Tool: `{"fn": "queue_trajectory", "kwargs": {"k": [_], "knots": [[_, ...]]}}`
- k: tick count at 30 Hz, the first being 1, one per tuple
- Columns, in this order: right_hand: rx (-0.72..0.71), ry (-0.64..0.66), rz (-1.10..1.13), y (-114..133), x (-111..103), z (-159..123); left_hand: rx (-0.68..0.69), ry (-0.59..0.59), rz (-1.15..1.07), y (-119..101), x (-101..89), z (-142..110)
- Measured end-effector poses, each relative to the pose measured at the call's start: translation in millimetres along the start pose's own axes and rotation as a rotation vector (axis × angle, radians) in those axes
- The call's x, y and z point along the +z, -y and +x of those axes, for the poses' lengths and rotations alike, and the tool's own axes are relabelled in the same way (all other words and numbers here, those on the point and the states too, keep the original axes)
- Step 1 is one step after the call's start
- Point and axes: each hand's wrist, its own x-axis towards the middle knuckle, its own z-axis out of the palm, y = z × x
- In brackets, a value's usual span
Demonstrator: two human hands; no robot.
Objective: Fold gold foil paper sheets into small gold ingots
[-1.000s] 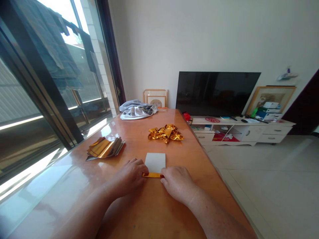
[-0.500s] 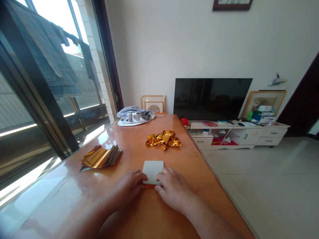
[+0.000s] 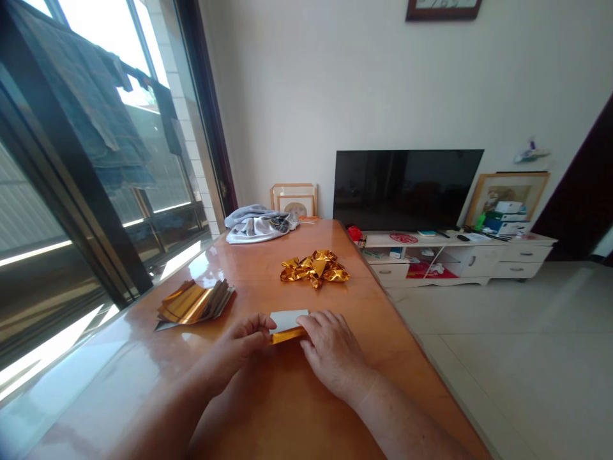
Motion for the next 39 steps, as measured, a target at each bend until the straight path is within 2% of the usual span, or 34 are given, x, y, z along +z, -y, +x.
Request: {"fn": "queue_trajectory", "kwargs": {"k": [4,6,8,11,13,16,20,22,30,39], "knots": [[-0.034,-0.008,-0.002,-4.9,1.5,3.0,0.000,-0.032,-0.046,-1.9,2.5,-2.1],[-0.042,-0.006,0.002,-6.8,1.1,3.8,0.063,-0.050,0.021,-1.1,2.7,-1.5],[-0.038,-0.002,0.017,-8.3,0.1,4.3,0.224,-0.086,0.189,-0.7,2.2,-1.2],[-0.022,0.015,0.060,-9.6,-2.2,4.6,0.523,-0.135,0.571,-2.5,1.4,-2.9],[-0.018,0.027,0.087,-9.6,-3.4,4.6,0.615,-0.159,0.782,-4.9,1.2,-5.0],[-0.027,-0.039,0.085,-8.0,-4.3,4.5,0.637,-0.210,0.945,-9.0,1.6,-7.9],[-0.081,-0.245,0.038,-0.6,-5.5,4.0,0.672,-0.264,1.019,-14.4,4.8,-11.5],[-0.108,-0.294,0.034,5.4,-6.6,3.4,0.695,-0.271,1.040,-17.0,8.6,-13.9],[-0.171,-0.318,0.031,20.2,-9.2,2.3,0.743,-0.243,1.112,-25.7,26.8,-22.1],[-0.200,-0.358,0.013,18.9,-13.9,4.0,0.788,-0.284,1.125,-28.8,28.0,-24.4]]}}
